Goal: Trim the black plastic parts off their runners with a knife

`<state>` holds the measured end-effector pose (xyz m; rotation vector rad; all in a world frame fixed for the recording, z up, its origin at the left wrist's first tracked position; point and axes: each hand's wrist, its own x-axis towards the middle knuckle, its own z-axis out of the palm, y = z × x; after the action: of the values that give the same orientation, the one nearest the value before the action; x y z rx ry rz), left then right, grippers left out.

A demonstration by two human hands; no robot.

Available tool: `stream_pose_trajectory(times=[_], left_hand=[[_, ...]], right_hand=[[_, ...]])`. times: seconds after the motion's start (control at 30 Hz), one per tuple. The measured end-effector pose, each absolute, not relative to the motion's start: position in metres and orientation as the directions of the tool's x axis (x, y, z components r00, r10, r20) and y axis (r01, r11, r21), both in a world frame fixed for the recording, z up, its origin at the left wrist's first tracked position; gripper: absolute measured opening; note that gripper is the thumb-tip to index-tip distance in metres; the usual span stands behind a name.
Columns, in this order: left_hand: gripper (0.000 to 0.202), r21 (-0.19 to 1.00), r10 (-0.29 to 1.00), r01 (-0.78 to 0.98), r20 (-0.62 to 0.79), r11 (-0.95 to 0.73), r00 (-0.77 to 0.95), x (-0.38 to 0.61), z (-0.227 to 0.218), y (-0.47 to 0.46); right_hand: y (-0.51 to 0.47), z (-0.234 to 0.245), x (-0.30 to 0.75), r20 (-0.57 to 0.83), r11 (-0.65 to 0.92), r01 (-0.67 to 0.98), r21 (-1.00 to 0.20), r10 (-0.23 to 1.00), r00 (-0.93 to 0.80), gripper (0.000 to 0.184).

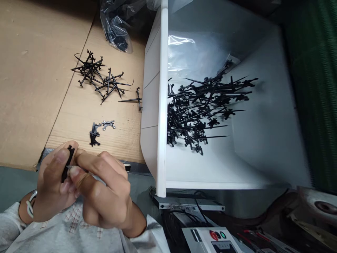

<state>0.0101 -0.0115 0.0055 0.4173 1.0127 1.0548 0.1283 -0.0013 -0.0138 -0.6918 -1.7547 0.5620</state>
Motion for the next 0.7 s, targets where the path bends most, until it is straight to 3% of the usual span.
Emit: stream_pose_trajectory(times=[0.17,0.33,0.7], left_hand=[[0.053,0.719,0.895,-0.568,-0.440,0.400,0.072,0.013,0.011,-0.007],[0.069,0.701,0.920,-0.650,-0.391,0.294,-0.005,0.020,0.017,-0.004],[0.079,0.643,0.930,-0.698,-0.355,0.315,0.092,0.020,0.016,0.000]], right_hand=[[-0.003,-0.013,0.130,0.640,0.681,0.171,-0.712,0.729,-0.240,0.031],[0.001,-0.012,0.128,0.668,0.700,0.140,-0.700,0.711,-0.220,0.030],[0.001,-0.021,0.130,0.699,0.726,0.117,-0.678,0.685,-0.206,0.038]])
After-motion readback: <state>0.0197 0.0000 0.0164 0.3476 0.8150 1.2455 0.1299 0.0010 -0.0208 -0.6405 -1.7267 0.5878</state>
